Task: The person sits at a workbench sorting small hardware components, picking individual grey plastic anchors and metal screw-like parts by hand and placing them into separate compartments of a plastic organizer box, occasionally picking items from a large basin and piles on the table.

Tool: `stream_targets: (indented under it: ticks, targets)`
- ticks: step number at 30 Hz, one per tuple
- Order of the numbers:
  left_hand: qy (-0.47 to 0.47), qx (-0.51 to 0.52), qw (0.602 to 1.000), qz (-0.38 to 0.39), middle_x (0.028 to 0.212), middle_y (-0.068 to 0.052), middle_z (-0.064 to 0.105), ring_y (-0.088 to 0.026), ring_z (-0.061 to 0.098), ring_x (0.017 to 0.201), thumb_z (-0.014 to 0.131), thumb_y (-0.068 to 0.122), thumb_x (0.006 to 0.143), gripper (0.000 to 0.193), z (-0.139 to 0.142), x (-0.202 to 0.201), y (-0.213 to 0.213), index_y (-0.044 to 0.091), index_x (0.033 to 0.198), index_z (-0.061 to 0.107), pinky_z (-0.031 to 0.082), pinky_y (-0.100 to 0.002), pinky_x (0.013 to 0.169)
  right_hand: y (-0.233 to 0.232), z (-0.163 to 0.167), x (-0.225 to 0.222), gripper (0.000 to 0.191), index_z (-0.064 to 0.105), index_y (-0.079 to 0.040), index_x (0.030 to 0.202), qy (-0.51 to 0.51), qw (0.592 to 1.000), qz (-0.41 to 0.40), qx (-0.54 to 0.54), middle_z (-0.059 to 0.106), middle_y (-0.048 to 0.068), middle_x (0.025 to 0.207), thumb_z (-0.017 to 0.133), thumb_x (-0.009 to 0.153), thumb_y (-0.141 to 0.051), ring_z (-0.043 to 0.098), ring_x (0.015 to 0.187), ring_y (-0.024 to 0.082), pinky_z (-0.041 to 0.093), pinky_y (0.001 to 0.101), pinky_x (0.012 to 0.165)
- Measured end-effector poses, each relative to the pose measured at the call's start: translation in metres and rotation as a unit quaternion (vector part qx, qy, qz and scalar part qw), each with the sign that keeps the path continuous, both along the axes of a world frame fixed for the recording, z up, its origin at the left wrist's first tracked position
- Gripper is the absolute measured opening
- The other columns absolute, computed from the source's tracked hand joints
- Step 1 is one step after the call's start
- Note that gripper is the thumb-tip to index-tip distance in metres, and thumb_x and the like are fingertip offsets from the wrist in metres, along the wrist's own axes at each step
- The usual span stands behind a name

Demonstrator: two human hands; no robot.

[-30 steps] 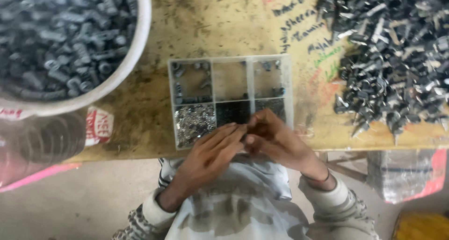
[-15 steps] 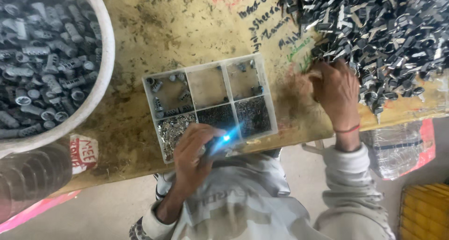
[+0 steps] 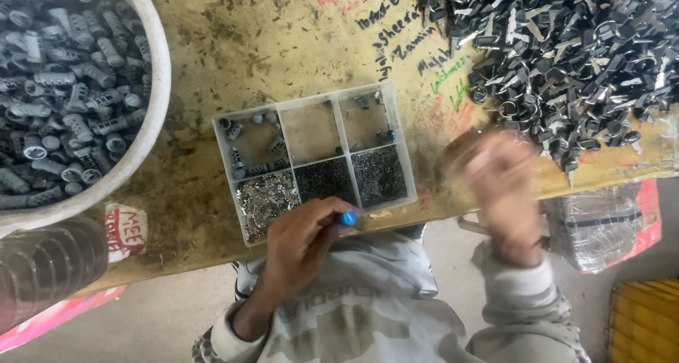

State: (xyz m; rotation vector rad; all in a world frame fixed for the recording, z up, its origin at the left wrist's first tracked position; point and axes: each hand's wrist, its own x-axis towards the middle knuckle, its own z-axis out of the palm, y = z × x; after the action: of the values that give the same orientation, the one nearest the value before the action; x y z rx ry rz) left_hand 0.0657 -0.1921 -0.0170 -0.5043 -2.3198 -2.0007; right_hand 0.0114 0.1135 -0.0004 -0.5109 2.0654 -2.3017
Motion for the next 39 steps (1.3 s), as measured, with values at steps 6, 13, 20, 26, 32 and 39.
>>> stream_targets:
  ticks: [6, 13, 20, 26, 32, 39]
  targets:
    - [0.114, -0.083, 0.99, 0.016, 0.107, -0.013, 0.073, -0.028, 0.073, 0.094, 0.076, -0.006, 0.086, 0.037, 0.006, 0.007, -0.002, -0.001, 0.12, 0.063, 0.06, -0.036, 0.078, -0.084, 0.002, 0.04, 0.033, 0.059, -0.001, 0.119, 0.079, 0.942, 0.061, 0.32, 0.072, 0.014, 0.112, 0.066, 0.089, 0.011, 0.076, 0.087, 0.026, 0.061, 0.033, 0.074]
    - [0.105, -0.094, 0.99, 0.005, 0.105, -0.015, 0.073, -0.029, 0.074, 0.093, 0.077, -0.004, 0.087, 0.037, 0.004, 0.016, 0.001, -0.003, 0.121, 0.063, 0.062, -0.036, 0.078, -0.102, 0.026, 0.045, 0.056, 0.046, -0.002, 0.141, 0.138, 0.888, 0.119, 0.423, 0.07, 0.015, 0.098, 0.071, 0.091, 0.001, 0.071, 0.078, 0.032, 0.058, 0.0413, 0.068]
    - [-0.048, 0.054, 0.996, -0.061, 0.111, -0.011, 0.074, -0.02, 0.077, 0.095, 0.073, 0.002, 0.092, 0.043, -0.007, 0.018, 0.004, 0.001, 0.132, 0.058, 0.067, -0.034, 0.081, -0.072, 0.018, 0.039, 0.071, 0.035, -0.001, 0.152, 0.085, 0.908, 0.208, 0.353, 0.07, 0.02, 0.109, 0.068, 0.089, 0.0, 0.071, 0.088, 0.034, 0.06, 0.0387, 0.074]
    - [-0.107, -0.039, 0.988, 0.103, 0.104, -0.004, 0.079, -0.013, 0.079, 0.082, 0.072, 0.013, 0.098, 0.02, -0.006, 0.021, -0.029, 0.011, 0.118, 0.067, 0.064, -0.032, 0.071, -0.038, -0.016, -0.006, 0.056, 0.044, 0.002, 0.15, 0.071, 0.801, -0.245, 0.541, 0.059, 0.022, 0.134, 0.06, 0.097, -0.006, 0.059, 0.115, 0.033, 0.05, 0.0484, 0.099]
    - [-0.066, -0.372, 0.915, 0.142, 0.095, -0.004, 0.076, -0.015, 0.072, 0.066, 0.073, 0.017, 0.092, 0.012, -0.01, 0.026, -0.048, 0.008, 0.099, 0.074, 0.059, -0.031, 0.056, -0.044, -0.002, -0.01, 0.044, 0.06, -0.001, 0.127, 0.21, 0.773, -0.167, 0.575, 0.064, 0.019, 0.121, 0.067, 0.084, 0.0, 0.065, 0.095, 0.036, 0.055, 0.0424, 0.078]
    - [-0.1, -0.38, 0.908, 0.147, 0.095, -0.003, 0.074, -0.017, 0.071, 0.066, 0.069, 0.015, 0.094, 0.008, 0.001, 0.018, -0.044, 0.008, 0.098, 0.07, 0.058, -0.032, 0.056, -0.113, 0.011, -0.012, 0.034, 0.064, -0.003, 0.114, 0.195, 0.829, 0.227, 0.472, 0.067, 0.011, 0.109, 0.068, 0.081, -0.006, 0.069, 0.09, 0.028, 0.056, 0.0383, 0.074]
